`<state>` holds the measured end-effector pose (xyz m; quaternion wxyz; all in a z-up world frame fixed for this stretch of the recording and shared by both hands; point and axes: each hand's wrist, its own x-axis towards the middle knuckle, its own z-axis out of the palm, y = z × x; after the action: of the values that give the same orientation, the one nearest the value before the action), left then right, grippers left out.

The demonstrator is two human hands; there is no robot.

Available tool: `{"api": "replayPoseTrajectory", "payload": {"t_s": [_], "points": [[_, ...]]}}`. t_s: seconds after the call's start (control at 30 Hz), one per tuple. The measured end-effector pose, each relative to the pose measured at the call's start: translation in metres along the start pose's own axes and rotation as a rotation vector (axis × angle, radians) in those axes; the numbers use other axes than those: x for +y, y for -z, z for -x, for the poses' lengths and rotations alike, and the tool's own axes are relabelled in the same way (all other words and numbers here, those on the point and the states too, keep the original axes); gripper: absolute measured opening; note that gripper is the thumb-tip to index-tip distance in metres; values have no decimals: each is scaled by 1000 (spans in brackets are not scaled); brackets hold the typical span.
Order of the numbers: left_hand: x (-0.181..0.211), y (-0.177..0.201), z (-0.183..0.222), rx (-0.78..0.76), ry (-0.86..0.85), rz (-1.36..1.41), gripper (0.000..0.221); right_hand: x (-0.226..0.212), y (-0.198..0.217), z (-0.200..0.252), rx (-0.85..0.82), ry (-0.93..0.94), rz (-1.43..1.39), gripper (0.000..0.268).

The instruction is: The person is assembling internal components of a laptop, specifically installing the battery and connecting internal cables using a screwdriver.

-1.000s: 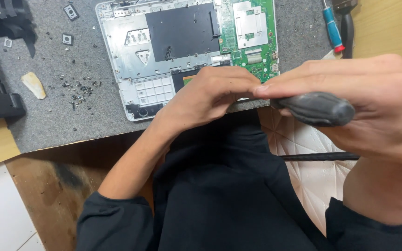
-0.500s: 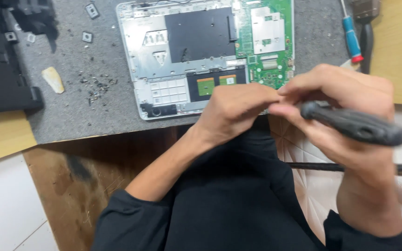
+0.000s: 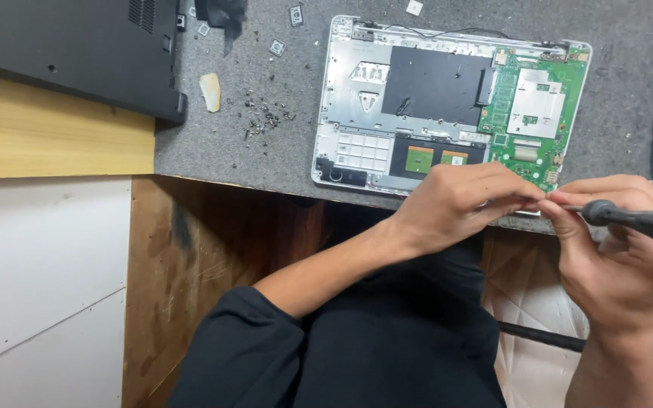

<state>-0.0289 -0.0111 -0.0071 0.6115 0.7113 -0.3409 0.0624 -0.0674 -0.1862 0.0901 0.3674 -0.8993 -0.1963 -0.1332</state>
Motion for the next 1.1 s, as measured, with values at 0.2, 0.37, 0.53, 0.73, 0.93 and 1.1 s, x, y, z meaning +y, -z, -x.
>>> {"api": "replayPoseTrajectory", "payload": {"t_s": [0.2, 0.37, 0.53, 0.73, 0.93, 1.1], "points": [[-17, -9, 7, -60, -22, -19, 56, -4, 12, -19, -56, -22, -47, 14], [-12, 20, -22, -250, -50, 149, 45, -14, 31, -40, -330, -59, -108, 16], [-7, 38, -38, -296, 114, 187, 36, 7, 21, -32, -255, -61, -121, 14], [3, 29, -38, -140, -4, 135, 7, 1, -2, -23, 19, 21, -41, 12], [1, 36, -37, -214, 10, 175, 14, 8, -20, -12, 122, 98, 8, 22], [9, 81, -40, -237, 103, 6, 28, 18, -17, -16, 152, 66, -16, 17]]}}
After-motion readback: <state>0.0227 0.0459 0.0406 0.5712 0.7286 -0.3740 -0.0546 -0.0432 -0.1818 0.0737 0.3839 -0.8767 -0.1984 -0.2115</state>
